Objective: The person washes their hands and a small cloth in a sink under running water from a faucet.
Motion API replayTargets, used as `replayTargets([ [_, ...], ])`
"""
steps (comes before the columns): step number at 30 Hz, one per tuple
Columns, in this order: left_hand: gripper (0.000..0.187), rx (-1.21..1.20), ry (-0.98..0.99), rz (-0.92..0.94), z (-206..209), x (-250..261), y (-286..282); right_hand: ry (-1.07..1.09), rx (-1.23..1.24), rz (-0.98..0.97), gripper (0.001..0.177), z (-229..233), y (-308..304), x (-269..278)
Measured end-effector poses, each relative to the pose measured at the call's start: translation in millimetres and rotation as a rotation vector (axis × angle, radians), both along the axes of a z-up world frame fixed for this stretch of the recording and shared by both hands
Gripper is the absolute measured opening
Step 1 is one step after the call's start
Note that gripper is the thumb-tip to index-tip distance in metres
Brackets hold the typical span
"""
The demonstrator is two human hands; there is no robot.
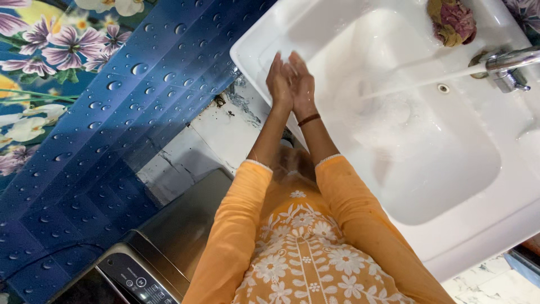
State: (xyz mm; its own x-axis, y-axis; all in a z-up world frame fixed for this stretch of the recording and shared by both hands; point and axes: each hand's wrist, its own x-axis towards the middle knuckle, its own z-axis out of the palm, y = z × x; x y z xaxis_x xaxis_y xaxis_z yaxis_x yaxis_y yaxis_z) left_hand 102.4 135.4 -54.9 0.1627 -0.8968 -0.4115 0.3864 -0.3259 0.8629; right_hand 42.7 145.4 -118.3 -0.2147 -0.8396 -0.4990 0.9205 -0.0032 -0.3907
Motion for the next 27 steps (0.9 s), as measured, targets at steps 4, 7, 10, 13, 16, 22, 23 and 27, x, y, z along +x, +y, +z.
replayTargets([
  [4,0.049,-0.036,-0.131,-0.281,10,-39,-15,0.156,0.032,-0.175,0.046,15,-7,-39],
  [7,0.046,0.05,0.067,-0.394,3,-105,-3,0.127,-0.04,-0.423,0.048,-16,20,-109],
  [10,0.047,0.182,0.248,-0.507,-18,-176,30,-0.008,-0.087,-0.635,0.041,-44,66,-194],
  [13,0.048,0.199,0.443,-0.56,-40,-246,65,0.043,-0.592,-0.612,0.024,-43,113,-256],
  [16,0.046,0.198,0.617,-0.585,-38,-288,87,-0.114,-0.301,-0.767,0.019,-7,140,-287],
  [22,0.053,0.205,0.679,-0.557,-5,-294,96,-0.114,-0.222,-0.697,0.027,62,143,-274],
  [23,0.055,0.257,0.745,-0.526,0,-292,94,-0.115,-0.222,-0.706,0.027,66,139,-269],
  [27,0.05,0.209,0.628,-0.548,15,-284,86,-0.132,-0.31,-0.682,0.026,62,131,-270],
])
